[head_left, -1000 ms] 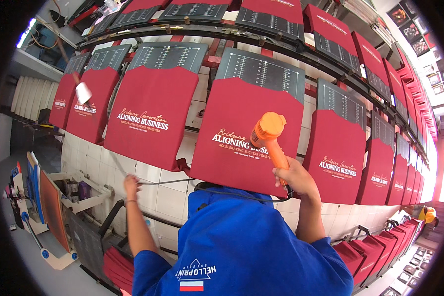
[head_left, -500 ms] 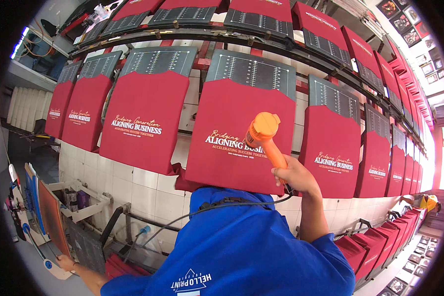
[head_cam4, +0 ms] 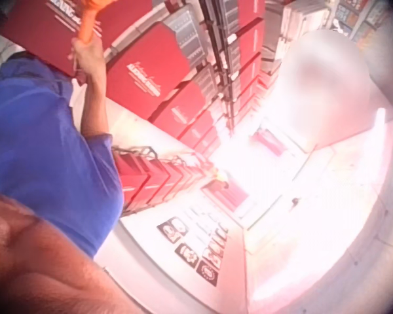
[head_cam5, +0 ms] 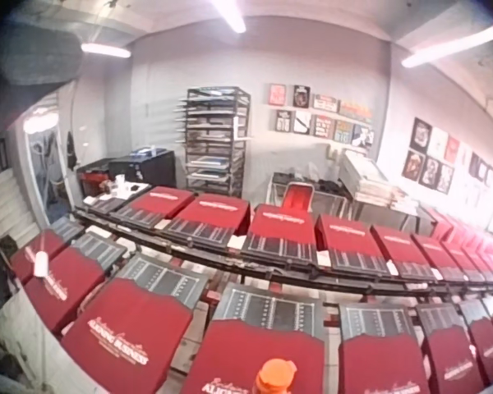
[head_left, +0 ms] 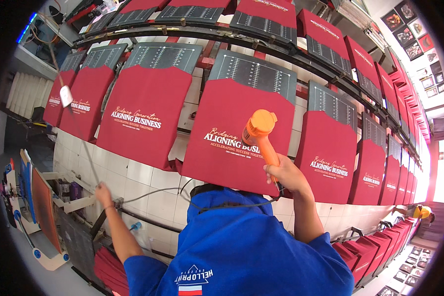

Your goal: The person uses a heat gun to dry ink on t-shirts mounted on printing boards, moving along the line and occasionally smoothing the fabric by hand.

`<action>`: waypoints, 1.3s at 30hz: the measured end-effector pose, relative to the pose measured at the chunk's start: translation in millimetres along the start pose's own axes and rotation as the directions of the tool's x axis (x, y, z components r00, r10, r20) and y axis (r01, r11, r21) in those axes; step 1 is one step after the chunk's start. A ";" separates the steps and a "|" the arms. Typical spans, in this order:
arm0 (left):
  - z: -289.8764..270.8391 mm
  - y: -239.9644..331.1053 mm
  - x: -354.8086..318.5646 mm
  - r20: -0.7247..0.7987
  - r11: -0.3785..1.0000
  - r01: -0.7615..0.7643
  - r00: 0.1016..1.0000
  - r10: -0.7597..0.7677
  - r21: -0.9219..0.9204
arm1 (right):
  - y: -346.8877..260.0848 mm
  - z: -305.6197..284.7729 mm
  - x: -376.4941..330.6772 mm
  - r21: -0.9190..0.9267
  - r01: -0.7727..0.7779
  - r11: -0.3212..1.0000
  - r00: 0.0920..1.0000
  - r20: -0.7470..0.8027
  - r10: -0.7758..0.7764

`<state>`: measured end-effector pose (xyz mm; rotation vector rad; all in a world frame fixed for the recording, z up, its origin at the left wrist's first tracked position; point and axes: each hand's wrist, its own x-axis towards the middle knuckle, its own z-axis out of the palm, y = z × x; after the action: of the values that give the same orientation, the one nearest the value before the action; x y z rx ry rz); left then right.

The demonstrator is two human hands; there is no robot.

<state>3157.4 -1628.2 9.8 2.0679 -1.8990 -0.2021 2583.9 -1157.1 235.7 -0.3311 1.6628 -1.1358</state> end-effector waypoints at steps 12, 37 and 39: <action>122.2 262.5 -88.9 -0.050 0.943 0.319 0.945 -0.325 -0.090 | 8.6 18.7 -4.6 0.037 0.048 0.998 0.990 -0.134 -0.043; 102.6 278.4 -107.6 -0.080 0.924 0.336 0.932 -0.354 -0.183 | 13.9 1.5 -17.5 0.001 -0.071 0.997 0.988 -0.135 0.070; 104.4 277.7 -105.6 -0.082 0.924 0.338 0.931 -0.356 -0.177 | 18.8 4.7 -16.5 -0.029 -0.029 0.999 0.986 -0.165 0.024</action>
<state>2851.5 -1555.6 -8.3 2.2377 -1.3898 -0.3022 2600.5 -1138.5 230.4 -0.2394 1.8261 -1.1433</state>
